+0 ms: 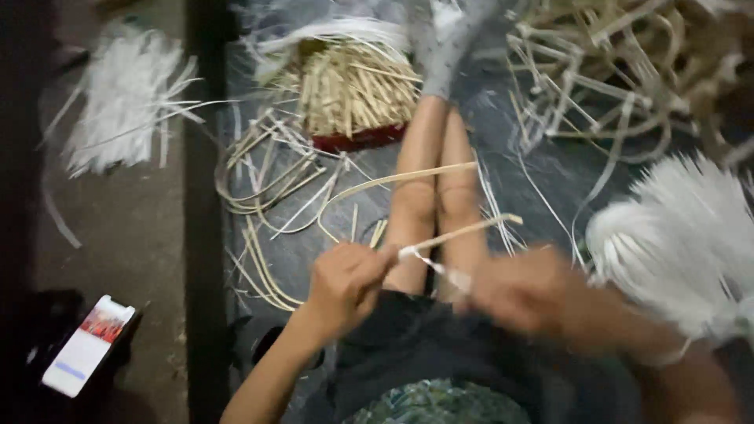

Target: The recorder weaves and ties bamboo and plastic strips together to construct a structural frame while sitting on the floor.

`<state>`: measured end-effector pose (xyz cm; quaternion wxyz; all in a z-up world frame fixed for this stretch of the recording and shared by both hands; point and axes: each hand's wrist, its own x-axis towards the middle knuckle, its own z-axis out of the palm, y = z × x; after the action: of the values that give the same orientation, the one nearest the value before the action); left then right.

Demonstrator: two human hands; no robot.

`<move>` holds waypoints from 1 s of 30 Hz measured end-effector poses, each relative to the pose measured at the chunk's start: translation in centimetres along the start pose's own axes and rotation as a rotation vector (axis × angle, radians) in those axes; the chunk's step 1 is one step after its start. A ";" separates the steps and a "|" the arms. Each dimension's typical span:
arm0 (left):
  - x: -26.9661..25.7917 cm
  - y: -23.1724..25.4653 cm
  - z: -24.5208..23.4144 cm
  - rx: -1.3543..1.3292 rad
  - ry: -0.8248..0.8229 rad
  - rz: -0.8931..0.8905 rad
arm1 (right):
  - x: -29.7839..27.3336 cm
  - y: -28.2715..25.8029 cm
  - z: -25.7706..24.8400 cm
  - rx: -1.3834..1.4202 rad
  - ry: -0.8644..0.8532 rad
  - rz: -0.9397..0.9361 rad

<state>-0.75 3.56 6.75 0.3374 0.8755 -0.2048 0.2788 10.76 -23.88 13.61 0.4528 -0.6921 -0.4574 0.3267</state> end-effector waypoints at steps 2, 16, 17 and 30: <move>0.5 1.1 -0.1 -0.015 -0.078 0.050 | 1.3 0.1 -3.4 -0.179 0.178 0.023; 0.1 0.7 0.4 -0.152 0.203 -0.282 | -1.3 11.1 8.3 0.996 -0.246 0.430; 0.1 0.7 0.3 -0.153 0.204 -0.279 | -1.1 10.7 8.5 0.994 -0.244 0.428; 0.3 1.1 -1.8 -0.268 -0.134 -0.419 | 1.1 12.0 9.1 0.785 -0.283 0.412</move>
<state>-1.78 4.03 8.57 0.4863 0.8629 -0.0758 0.1148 7.36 -21.99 -0.94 0.5393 -0.4933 -0.2094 0.6496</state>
